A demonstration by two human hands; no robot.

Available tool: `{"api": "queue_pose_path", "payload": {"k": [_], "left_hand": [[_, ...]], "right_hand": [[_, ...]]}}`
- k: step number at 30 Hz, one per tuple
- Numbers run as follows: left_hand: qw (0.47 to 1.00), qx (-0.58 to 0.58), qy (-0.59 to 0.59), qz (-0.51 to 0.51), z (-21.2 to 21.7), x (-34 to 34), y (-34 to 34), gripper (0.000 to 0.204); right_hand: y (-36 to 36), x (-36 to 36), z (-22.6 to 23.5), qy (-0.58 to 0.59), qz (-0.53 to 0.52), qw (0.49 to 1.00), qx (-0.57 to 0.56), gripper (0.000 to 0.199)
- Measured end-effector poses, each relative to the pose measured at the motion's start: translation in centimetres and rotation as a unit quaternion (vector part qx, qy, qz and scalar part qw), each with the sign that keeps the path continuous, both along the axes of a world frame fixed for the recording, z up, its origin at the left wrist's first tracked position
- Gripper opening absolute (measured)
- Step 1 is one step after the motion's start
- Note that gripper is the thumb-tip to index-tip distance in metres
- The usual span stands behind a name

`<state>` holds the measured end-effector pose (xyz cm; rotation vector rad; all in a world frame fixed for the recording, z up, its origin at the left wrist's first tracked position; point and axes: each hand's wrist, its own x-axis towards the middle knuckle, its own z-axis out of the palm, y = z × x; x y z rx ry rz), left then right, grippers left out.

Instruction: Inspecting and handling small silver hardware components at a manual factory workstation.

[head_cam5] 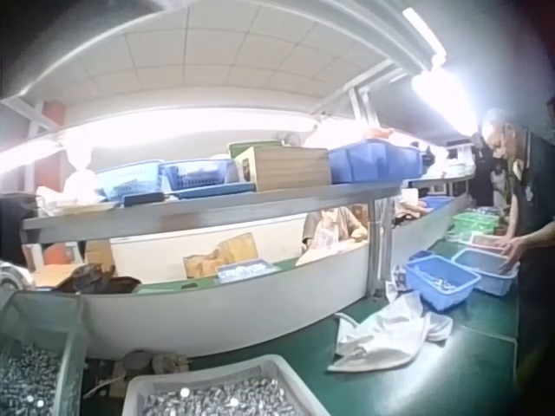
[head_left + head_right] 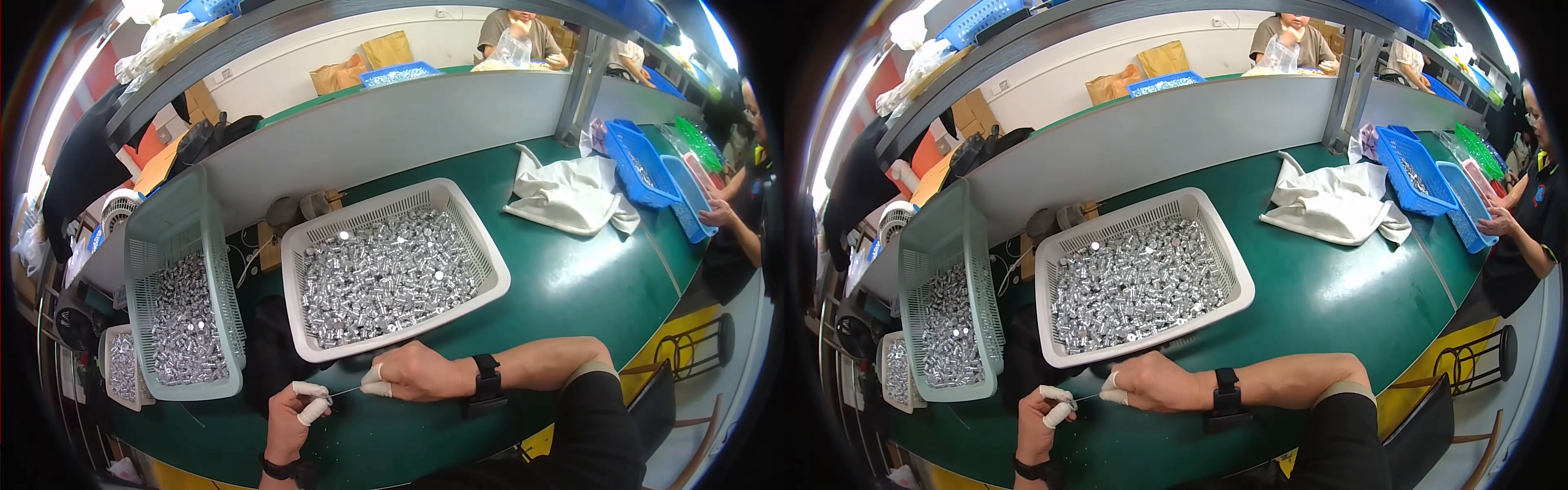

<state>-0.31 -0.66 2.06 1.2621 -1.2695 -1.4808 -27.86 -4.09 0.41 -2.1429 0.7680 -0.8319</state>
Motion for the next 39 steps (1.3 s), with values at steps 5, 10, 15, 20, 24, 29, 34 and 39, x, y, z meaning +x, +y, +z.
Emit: {"api": "queue_pose_path", "payload": {"k": [5,10,15,20,24,29,34,39], "left_hand": [[1.0,-0.002,-0.006,0.006,0.1,-0.3,0.1,0.012],[1.0,0.018,0.009,0.003,0.1,0.0,-0.2,0.013],[1.0,0.016,0.009,0.002,0.1,0.0,0.0,0.013],[1.0,0.01,-0.001,0.005,-0.1,0.0,-0.1,0.012],[0.999,0.03,0.016,0.004,-0.1,0.0,-0.3,0.012],[0.999,0.041,0.035,-0.003,-0.3,0.2,-0.3,0.012],[0.998,0.045,0.047,-0.008,-0.3,0.3,-0.4,0.012],[0.999,0.044,0.02,-0.007,-0.3,0.1,-0.3,0.011]], "right_hand": [[0.2,0.6,-0.2,-0.069,0.003,0.948,0.312,0.018],[0.4,0.9,-0.5,-0.135,-0.046,0.989,-0.032,0.018],[0.2,0.4,-1.0,-0.076,-0.001,0.995,-0.061,0.018],[0.5,0.9,-0.4,-0.064,-0.009,0.978,0.199,0.017],[0.6,0.8,-0.5,-0.129,-0.044,0.99,-0.038,0.019],[0.2,0.6,-0.5,-0.086,-0.038,0.982,-0.163,0.023],[0.3,0.3,-0.3,-0.044,-0.031,0.979,-0.196,0.025],[0.4,0.5,-0.7,-0.029,-0.031,0.983,-0.181,0.021]]}}
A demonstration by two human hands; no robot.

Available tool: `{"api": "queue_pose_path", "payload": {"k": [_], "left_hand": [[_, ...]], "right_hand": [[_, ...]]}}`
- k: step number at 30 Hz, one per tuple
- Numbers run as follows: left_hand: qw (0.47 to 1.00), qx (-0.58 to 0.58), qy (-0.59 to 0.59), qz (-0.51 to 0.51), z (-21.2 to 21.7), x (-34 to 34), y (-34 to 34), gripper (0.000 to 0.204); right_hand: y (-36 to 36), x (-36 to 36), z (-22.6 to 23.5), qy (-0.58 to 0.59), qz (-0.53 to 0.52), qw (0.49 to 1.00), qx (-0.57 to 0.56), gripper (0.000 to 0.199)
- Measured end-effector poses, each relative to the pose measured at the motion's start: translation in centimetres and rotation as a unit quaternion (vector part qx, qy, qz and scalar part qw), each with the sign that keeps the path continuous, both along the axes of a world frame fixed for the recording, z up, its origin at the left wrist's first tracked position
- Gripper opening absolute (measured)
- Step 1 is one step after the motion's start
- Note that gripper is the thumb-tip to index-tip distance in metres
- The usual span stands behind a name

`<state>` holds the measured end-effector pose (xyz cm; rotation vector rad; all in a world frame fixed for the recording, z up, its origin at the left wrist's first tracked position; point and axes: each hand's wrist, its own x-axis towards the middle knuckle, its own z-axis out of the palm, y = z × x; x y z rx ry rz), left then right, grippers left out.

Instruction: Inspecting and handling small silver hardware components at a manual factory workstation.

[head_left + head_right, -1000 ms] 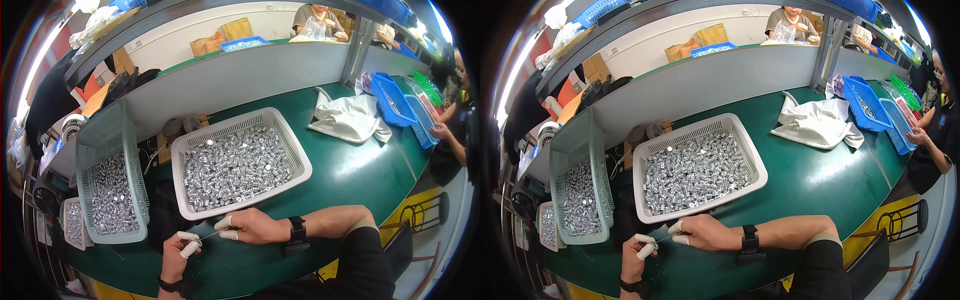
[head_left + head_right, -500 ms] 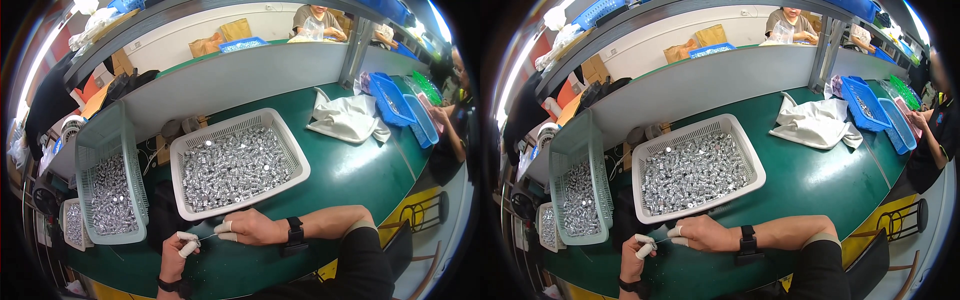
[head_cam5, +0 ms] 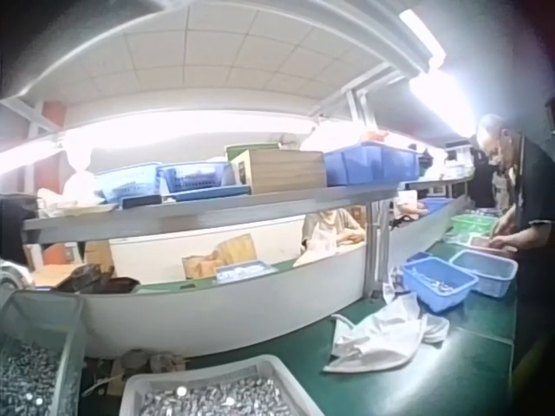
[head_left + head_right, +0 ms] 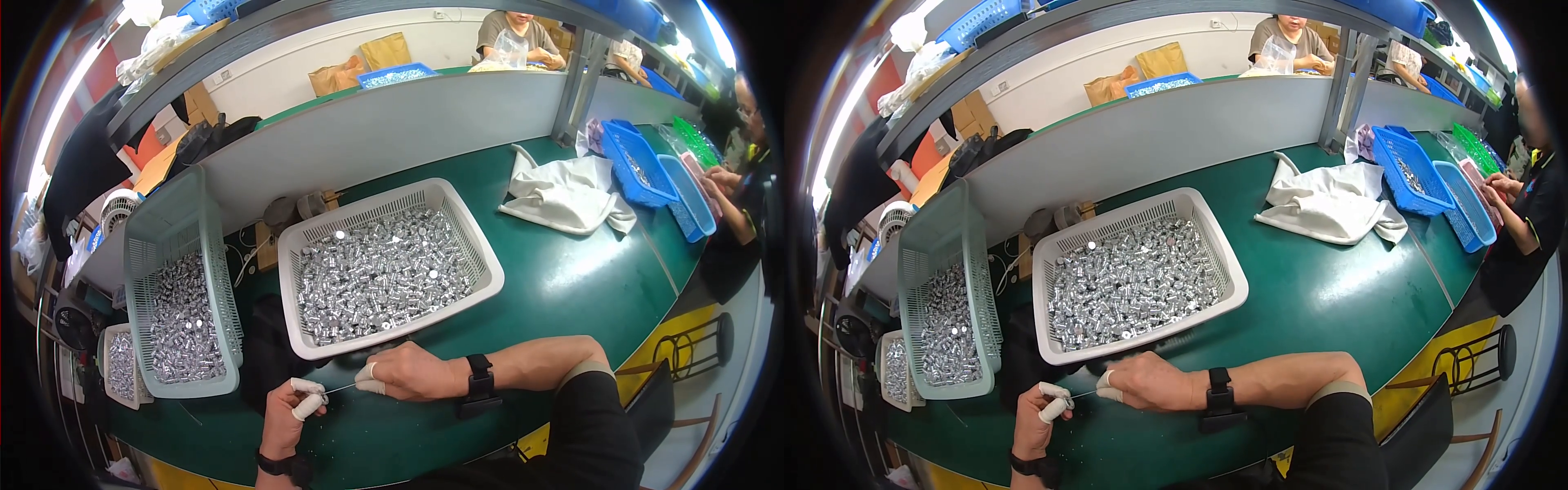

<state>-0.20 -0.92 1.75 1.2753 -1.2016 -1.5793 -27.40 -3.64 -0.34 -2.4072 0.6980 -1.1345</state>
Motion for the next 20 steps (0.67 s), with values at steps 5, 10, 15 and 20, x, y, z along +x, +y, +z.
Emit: {"api": "queue_pose_path", "payload": {"k": [5,10,15,20], "left_hand": [[1.0,-0.008,-0.024,-0.004,0.4,-0.1,0.3,0.01],[0.998,-0.023,-0.05,-0.018,0.5,0.1,-0.2,0.009],[0.999,-0.01,-0.035,-0.018,0.6,0.3,-0.4,0.009],[0.999,-0.017,-0.04,-0.022,0.3,0.5,-0.1,0.01]], "right_hand": [[-0.2,0.2,1.1,-0.052,0.071,0.856,0.51,0.02],[0.2,0.6,1.7,-0.092,0.034,0.877,0.47,0.022],[-0.2,-0.2,1.1,-0.024,0.028,0.984,0.173,0.023],[0.0,0.3,0.8,-0.041,0.032,0.892,0.449,0.027]]}}
